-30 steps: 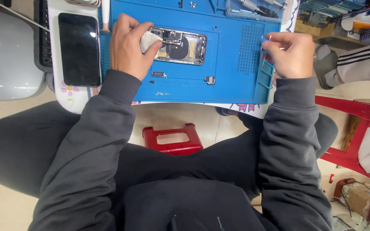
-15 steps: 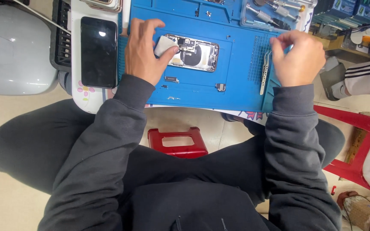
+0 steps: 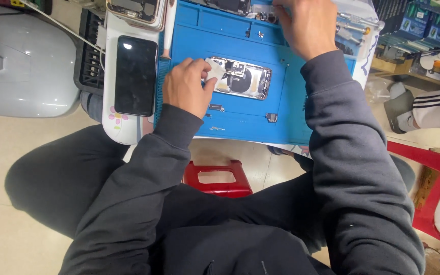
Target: The person is repairing a smartphone by removing and replacing internal components. They use a metal tool to pry out a part, place it on the mat, and then insert a new component into the phone's chassis.
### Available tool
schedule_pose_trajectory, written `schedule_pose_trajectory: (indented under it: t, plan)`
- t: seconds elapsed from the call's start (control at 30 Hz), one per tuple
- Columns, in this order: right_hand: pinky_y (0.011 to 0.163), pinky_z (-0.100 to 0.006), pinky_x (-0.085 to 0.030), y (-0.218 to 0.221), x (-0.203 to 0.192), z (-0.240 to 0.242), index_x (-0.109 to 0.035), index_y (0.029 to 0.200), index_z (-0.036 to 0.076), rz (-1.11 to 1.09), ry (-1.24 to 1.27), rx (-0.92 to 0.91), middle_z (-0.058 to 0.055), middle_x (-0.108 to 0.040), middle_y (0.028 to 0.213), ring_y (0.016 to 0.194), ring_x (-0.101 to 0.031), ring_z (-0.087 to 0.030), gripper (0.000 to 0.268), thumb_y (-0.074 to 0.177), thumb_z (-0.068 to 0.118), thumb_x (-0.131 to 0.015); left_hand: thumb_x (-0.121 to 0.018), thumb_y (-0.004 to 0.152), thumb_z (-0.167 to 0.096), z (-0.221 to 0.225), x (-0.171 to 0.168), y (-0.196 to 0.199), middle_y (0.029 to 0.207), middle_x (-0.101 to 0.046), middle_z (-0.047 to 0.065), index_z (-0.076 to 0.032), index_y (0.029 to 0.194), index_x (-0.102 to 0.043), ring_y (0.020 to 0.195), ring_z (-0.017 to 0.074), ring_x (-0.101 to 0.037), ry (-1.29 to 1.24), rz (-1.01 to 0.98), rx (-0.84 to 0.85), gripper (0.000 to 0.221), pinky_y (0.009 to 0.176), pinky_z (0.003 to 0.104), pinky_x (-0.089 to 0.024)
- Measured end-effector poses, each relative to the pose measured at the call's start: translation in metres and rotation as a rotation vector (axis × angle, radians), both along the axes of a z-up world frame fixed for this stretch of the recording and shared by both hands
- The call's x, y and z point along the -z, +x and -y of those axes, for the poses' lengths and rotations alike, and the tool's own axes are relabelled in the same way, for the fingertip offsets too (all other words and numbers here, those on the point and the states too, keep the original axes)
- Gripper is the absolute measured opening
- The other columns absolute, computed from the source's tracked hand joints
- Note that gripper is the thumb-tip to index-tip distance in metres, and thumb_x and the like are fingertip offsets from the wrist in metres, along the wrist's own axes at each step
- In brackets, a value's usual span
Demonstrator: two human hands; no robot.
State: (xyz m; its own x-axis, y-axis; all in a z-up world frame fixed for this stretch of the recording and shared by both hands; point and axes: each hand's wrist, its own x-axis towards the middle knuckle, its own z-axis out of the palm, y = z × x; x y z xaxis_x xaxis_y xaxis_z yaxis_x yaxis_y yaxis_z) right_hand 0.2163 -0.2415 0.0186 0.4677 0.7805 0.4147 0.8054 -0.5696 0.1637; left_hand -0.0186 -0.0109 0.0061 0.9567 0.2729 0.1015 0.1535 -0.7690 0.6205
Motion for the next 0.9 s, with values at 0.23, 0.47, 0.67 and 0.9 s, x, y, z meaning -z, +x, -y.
schedule_pose_trajectory:
  t: [0.23, 0.47, 0.67, 0.9]
  plan:
    - [0.048, -0.038, -0.044, 0.007, 0.006, -0.001, -0.079, 0.102, 0.027, -0.031, -0.111, 0.049, 0.0, -0.073, 0.093, 0.08, -0.069, -0.025, 0.018, 0.1, 0.039, -0.093, -0.09, 0.086, -0.022, 0.004, -0.007, 0.003, 0.089, -0.075, 0.01, -0.011, 0.101, -0.082, 0.074, 0.0359, -0.071, 0.045, -0.115, -0.05, 0.02, 0.052, 0.051, -0.057]
    - [0.059, -0.039, -0.048, 0.008, -0.014, 0.011, -0.069, 0.106, 0.017, -0.026, -0.253, -0.007, -0.006, -0.066, 0.099, 0.082, -0.065, -0.027, 0.027, 0.116, 0.04, -0.081, -0.09, 0.086, -0.023, 0.002, -0.007, 0.004, 0.084, -0.072, 0.006, -0.015, 0.094, -0.081, 0.07, 0.0329, -0.069, 0.048, -0.096, -0.051, 0.014, 0.048, 0.048, -0.054]
    - [0.059, -0.045, -0.045, 0.01, -0.028, -0.009, -0.083, 0.116, 0.017, -0.126, -0.172, -0.07, -0.009, -0.071, 0.106, 0.092, -0.064, -0.034, 0.014, 0.104, 0.024, -0.087, -0.091, 0.084, -0.023, -0.001, -0.004, 0.003, 0.087, -0.074, 0.006, -0.014, 0.103, -0.083, 0.073, 0.0328, -0.07, -0.016, -0.079, -0.057, 0.022, 0.05, 0.049, -0.057]
    - [0.066, -0.036, -0.04, 0.019, -0.003, -0.041, -0.087, 0.104, 0.033, -0.05, -0.296, -0.059, 0.01, -0.069, 0.081, 0.083, -0.061, -0.019, 0.022, 0.106, 0.055, -0.085, -0.091, 0.085, -0.024, 0.0, -0.003, 0.003, 0.088, -0.074, 0.007, -0.014, 0.099, -0.082, 0.073, 0.0318, -0.069, -0.015, -0.103, -0.052, 0.02, 0.049, 0.047, -0.055]
